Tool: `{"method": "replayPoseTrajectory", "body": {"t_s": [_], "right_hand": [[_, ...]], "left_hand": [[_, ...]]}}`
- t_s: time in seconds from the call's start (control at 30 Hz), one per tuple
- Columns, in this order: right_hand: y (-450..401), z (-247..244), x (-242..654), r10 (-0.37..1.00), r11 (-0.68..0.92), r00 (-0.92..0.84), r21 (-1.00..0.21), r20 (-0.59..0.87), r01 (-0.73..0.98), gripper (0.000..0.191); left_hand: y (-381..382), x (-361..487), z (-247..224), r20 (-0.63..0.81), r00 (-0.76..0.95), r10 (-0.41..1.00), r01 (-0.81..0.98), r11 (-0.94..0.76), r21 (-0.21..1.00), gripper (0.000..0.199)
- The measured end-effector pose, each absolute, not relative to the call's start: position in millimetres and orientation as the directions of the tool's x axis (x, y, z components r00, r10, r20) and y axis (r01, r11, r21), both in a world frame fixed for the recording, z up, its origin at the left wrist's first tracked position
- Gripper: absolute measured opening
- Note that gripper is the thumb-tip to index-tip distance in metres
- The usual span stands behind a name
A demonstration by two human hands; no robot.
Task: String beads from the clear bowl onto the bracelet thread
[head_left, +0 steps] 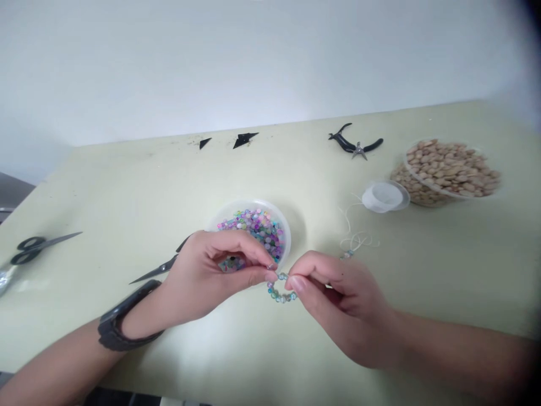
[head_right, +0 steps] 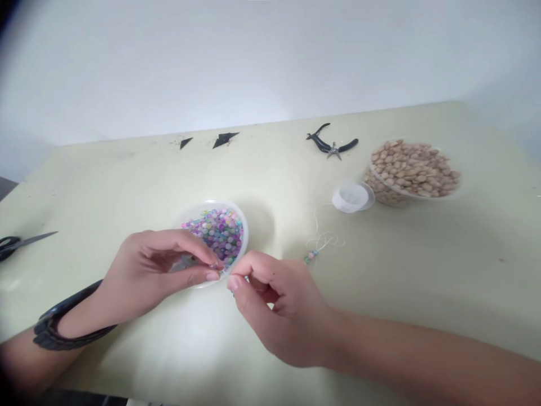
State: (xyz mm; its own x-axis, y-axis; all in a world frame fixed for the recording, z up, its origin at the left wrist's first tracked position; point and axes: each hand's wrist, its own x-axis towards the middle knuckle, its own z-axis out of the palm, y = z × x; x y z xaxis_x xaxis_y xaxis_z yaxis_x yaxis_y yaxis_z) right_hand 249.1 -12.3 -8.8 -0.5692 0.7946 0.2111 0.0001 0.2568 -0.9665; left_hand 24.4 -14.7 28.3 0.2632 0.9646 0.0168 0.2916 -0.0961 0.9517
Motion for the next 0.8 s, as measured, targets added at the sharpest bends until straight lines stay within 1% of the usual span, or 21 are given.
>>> {"method": "replayPoseTrajectory", "body": {"t_s": [0.13,0.23,0.33,0.53,0.63,0.8], "right_hand": [[-11.9,-8.1,247.1,0.794,0.174,-0.592,-0.985,0.137,0.005,0.016],[-13.3,-10.3,247.1,0.792,0.156,-0.599,-0.988,0.12,0.007,0.016],[-15.3,-12.4,247.4,0.788,0.157,-0.605,-0.987,0.113,0.019,0.016],[-18.6,-15.3,246.8,0.813,0.199,-0.569,-0.978,0.128,0.065,0.018],[-21.6,-18.4,246.9,0.814,0.215,-0.563,-0.974,0.143,0.064,0.017],[-23.4,-18.4,246.0,0.821,0.284,-0.532,-0.956,0.207,0.067,0.018]], "left_hand": [[-15.2,24.0,26.1,0.064,0.281,0.958,0.303,-0.152,0.941,0.008],[-16.6,23.7,25.5,0.09,0.296,0.951,0.323,-0.188,0.928,0.012],[-17.9,24.6,25.7,0.093,0.3,0.95,0.306,-0.188,0.933,0.012],[-20.8,27.1,23.9,0.045,0.335,0.941,0.217,-0.123,0.968,0.016],[-22.0,27.4,23.0,0.045,0.35,0.936,0.19,-0.118,0.975,0.017],[-24.6,29.8,20.5,0.073,0.347,0.935,0.173,-0.141,0.975,0.01]]}}
